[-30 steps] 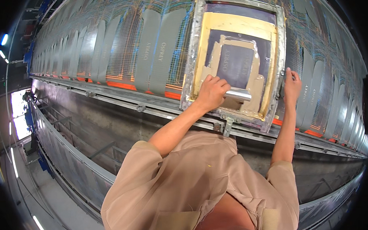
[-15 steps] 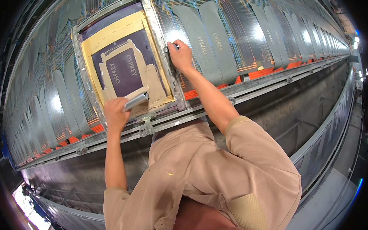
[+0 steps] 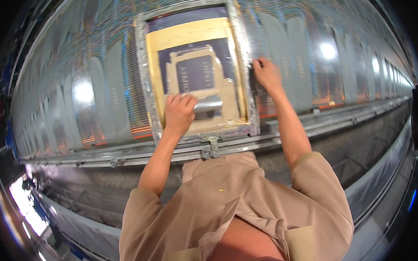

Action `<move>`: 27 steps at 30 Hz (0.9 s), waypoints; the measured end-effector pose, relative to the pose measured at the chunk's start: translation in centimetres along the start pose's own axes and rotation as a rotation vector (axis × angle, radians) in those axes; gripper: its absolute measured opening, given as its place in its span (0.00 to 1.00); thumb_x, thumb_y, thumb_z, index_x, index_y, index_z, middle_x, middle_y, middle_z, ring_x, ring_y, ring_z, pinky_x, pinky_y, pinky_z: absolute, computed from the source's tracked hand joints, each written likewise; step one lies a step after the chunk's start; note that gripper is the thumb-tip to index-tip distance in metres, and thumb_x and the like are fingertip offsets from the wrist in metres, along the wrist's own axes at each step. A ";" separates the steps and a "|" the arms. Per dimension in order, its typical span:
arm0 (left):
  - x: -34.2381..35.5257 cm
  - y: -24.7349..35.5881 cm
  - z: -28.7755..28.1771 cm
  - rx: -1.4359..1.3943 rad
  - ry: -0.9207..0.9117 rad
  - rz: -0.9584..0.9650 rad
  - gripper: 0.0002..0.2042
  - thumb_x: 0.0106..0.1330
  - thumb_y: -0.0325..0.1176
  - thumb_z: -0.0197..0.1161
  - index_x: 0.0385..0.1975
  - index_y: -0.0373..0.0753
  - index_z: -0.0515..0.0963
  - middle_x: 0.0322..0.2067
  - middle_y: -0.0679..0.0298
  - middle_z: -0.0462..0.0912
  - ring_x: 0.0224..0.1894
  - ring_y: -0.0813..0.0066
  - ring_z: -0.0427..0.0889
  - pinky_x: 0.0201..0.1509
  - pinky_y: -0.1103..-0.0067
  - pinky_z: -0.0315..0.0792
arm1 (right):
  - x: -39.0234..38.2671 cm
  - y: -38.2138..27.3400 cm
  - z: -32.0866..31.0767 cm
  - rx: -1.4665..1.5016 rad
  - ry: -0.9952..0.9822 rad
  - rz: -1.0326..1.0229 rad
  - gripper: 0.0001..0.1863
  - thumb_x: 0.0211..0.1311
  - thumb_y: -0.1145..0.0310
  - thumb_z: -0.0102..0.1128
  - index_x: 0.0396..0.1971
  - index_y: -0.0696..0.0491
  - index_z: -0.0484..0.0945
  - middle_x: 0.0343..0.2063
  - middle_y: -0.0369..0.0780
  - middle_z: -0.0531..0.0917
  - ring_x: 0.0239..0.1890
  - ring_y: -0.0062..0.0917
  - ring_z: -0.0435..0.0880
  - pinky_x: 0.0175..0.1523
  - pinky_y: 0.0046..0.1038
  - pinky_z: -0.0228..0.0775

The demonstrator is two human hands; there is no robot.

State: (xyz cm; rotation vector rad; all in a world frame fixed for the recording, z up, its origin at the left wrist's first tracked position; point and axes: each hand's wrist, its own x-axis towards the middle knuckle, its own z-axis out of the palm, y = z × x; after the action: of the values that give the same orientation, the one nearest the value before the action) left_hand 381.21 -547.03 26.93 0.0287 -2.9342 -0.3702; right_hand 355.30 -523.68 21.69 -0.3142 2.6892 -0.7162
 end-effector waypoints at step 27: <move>-0.5 -0.6 -0.1 -0.153 -0.147 -0.096 0.13 0.44 0.28 0.74 0.33 0.47 0.86 0.32 0.67 0.85 0.37 0.64 0.83 0.43 0.68 0.69 | -12.0 -9.6 3.4 -0.155 -0.277 -0.871 0.12 0.43 0.73 0.72 0.29 0.54 0.79 0.28 0.45 0.85 0.36 0.42 0.85 0.46 0.41 0.75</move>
State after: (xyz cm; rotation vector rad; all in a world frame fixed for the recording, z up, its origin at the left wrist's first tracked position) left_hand 381.70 -547.63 26.82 0.1270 -3.0457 -0.6358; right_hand 368.76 -529.77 26.99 -1.5466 2.2696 -0.6018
